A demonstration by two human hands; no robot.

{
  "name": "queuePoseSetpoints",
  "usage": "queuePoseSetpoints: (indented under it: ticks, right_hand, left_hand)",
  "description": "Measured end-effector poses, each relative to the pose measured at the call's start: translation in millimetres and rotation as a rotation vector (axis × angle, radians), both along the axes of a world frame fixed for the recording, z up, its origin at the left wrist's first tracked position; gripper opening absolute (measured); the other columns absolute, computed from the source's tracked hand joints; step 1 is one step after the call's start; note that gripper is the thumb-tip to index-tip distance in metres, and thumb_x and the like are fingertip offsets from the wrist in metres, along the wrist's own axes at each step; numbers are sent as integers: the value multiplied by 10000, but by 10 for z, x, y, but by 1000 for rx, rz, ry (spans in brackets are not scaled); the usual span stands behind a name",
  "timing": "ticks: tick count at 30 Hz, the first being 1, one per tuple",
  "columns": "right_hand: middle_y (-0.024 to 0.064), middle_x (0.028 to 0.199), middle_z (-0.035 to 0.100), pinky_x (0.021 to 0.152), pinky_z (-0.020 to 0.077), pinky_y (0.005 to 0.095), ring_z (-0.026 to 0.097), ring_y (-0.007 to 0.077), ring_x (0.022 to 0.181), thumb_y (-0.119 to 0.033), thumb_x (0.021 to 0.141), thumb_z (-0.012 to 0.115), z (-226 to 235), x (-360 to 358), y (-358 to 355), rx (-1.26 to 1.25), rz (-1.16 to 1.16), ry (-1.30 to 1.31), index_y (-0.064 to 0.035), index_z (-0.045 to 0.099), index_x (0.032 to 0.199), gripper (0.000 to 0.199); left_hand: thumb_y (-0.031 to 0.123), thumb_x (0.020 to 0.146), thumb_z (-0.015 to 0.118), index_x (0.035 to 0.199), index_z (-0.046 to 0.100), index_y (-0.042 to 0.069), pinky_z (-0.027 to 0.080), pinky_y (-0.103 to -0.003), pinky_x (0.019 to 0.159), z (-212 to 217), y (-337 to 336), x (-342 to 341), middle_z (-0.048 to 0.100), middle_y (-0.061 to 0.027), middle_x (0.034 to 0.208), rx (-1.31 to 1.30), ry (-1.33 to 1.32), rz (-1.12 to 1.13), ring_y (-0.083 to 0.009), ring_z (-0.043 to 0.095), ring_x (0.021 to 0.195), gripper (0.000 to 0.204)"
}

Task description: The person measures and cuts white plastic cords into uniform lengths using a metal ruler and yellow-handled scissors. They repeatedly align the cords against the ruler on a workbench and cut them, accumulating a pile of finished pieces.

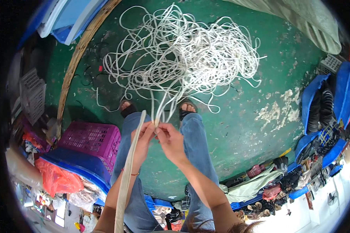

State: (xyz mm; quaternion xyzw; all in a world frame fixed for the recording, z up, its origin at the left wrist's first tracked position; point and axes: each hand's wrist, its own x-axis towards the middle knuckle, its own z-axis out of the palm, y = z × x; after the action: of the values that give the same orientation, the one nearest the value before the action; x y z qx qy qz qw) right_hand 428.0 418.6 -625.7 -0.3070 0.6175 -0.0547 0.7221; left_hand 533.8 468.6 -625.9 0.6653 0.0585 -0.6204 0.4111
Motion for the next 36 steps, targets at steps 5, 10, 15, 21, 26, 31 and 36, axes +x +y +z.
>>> queuePoseSetpoints:
  ticks: [5,10,15,21,26,31,36]
  right_hand:
    - [29,773,619,590,456,209,559,67,667,-115,847,603,-9,-40,-62,0,48,-25,8,590,947,159]
    - [25,783,619,578,451,210,541,66,644,-116,848,601,-24,-36,-80,-5,47,48,-3,581,947,152]
    - [45,811,624,574,489,223,575,84,657,-82,847,588,-85,-2,0,-207,38,86,2,534,965,155]
    - [103,785,650,592,494,336,637,231,666,-80,835,551,-180,-23,-241,-252,218,118,-20,526,869,73]
    - [146,697,620,601,453,366,592,299,609,-123,800,579,-1719,-738,-1177,-743,287,636,-35,630,897,140]
    - [160,980,531,713,461,424,557,357,855,-136,778,589,-2658,-974,-1825,-845,459,939,-109,611,1015,239]
    - [141,944,568,693,463,454,580,351,825,-231,865,468,-2661,-1056,-1889,-829,453,1003,-123,608,946,194]
  left_hand:
    - [180,905,529,1063,584,-20,475,-307,850,50,-70,24,611,-109,1050,19,200,207,-150,593,920,261]
    - [164,901,537,1066,576,-5,465,-307,852,14,-48,-4,614,-90,1025,12,120,161,-144,584,930,239]
    - [178,893,552,1024,592,-37,443,-223,651,30,-143,-119,609,-25,836,15,103,206,-86,547,734,254]
    - [168,923,490,959,567,-8,435,-228,699,-78,-26,-50,581,-47,814,17,-133,-34,-101,554,759,195]
    - [192,943,441,916,513,-9,440,-263,692,26,-58,162,556,-60,764,31,-270,-114,-135,561,709,215]
    - [239,957,421,936,501,12,452,-274,730,112,6,379,538,-43,751,133,-235,-312,-135,560,696,241]
    - [204,952,424,945,506,18,421,-228,631,59,128,426,548,-24,713,79,-183,-278,-77,521,674,203]
